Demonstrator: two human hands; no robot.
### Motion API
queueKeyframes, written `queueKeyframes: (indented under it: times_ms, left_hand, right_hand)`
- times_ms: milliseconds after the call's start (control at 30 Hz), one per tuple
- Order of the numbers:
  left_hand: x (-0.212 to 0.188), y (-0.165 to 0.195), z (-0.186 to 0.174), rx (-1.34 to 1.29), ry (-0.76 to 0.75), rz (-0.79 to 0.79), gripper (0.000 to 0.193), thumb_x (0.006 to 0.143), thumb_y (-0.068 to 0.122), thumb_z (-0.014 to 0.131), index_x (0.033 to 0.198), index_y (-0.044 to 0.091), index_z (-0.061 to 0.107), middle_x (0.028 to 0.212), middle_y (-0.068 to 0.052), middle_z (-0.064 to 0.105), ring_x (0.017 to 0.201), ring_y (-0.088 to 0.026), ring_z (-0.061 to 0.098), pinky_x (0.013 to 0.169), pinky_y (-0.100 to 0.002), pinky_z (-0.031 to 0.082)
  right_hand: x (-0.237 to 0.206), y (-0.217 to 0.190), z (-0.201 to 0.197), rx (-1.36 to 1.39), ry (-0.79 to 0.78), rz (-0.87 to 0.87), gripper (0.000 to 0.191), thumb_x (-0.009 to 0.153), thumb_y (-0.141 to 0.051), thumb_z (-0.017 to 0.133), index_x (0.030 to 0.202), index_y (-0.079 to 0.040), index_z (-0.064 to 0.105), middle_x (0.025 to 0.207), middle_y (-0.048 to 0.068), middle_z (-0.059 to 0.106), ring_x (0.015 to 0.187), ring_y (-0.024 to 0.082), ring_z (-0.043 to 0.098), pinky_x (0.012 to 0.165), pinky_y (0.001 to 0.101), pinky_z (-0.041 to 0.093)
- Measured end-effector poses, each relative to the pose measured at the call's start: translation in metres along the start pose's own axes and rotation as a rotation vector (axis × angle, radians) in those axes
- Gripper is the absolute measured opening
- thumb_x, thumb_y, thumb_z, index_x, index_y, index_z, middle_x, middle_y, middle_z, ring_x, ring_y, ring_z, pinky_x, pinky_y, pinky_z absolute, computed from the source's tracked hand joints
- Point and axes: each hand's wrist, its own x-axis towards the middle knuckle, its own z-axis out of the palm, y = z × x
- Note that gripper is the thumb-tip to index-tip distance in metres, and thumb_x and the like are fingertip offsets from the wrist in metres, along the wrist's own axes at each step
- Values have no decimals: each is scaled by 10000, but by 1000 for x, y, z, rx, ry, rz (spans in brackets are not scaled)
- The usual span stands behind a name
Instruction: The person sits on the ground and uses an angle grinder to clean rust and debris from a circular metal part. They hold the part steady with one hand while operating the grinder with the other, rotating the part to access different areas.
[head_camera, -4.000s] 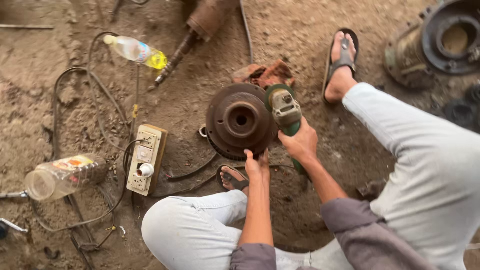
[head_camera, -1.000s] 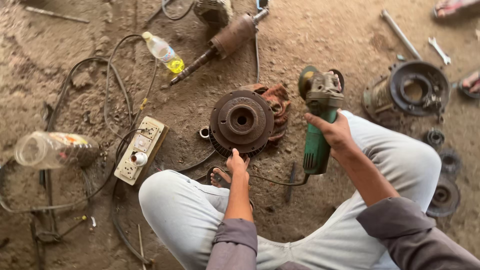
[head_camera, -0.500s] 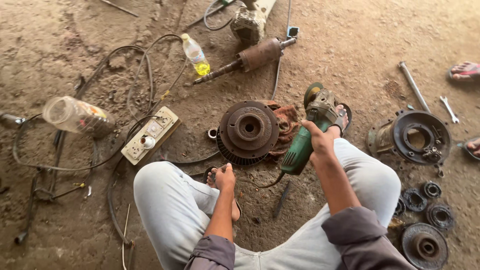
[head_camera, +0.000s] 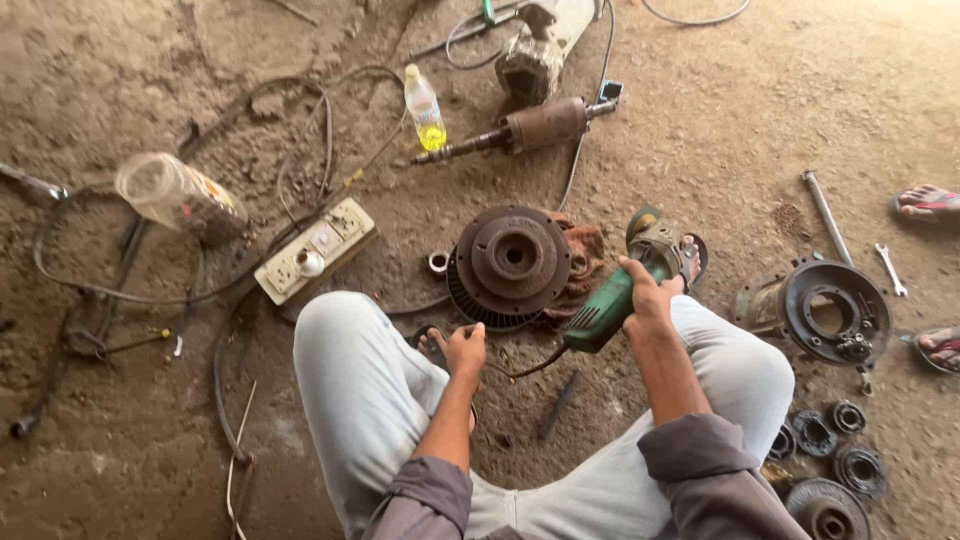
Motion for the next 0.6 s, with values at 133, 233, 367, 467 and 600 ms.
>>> queueKeyframes:
  times_ms: [133, 233, 367, 467, 600]
  left_hand:
    - [5, -3, 11, -60, -104, -184, 387, 928, 442, 676, 1101, 105, 755, 970, -92, 784, 996, -252, 711, 973, -363, 500]
    - [7, -2, 20, -269, 0, -239, 341, 939, 391, 654, 1106, 101, 722, 948, -89, 786, 893, -266, 752, 858, -385, 564]
    - [10, -1, 28, -308, 199, -318, 300, 905, 353, 672, 1067, 114, 756, 950, -71, 780, 872, -251, 733, 816, -393, 555]
    - [13, 1, 30, -374, 207, -393, 300, 914, 345, 660, 1080, 111, 747, 956, -71, 774, 869, -253, 726, 810, -403, 550]
    - [22, 2, 34, -504, 206, -467, 286, 951, 325, 632, 1087, 92, 727, 916, -78, 765, 835, -230, 728, 794, -382, 552]
  right_hand:
    - [-1, 14, -4, -112, -10, -69, 968, 741, -30, 817, 1495, -129, 217, 1097, 80, 602, 957, 245, 679, 780, 428, 633]
    - [2, 38, -5, -218, -103, -358, 832, 760, -52, 869, 1417, -8, 360, 1099, 99, 650, 970, 241, 674, 789, 393, 574]
    - [4, 65, 10, -720, -176, -358, 471, 795, -197, 861, 1192, -17, 684, 1073, 100, 754, 959, 216, 706, 832, 367, 551]
    - [7, 77, 35, -944, -210, -489, 475, 759, -245, 855, 1149, -39, 678, 1055, 140, 761, 964, 261, 721, 863, 404, 543]
    - [22, 94, 64, -1205, -242, -607, 572, 734, -297, 849, 1203, -39, 647, 1057, 208, 745, 980, 362, 721, 882, 458, 545]
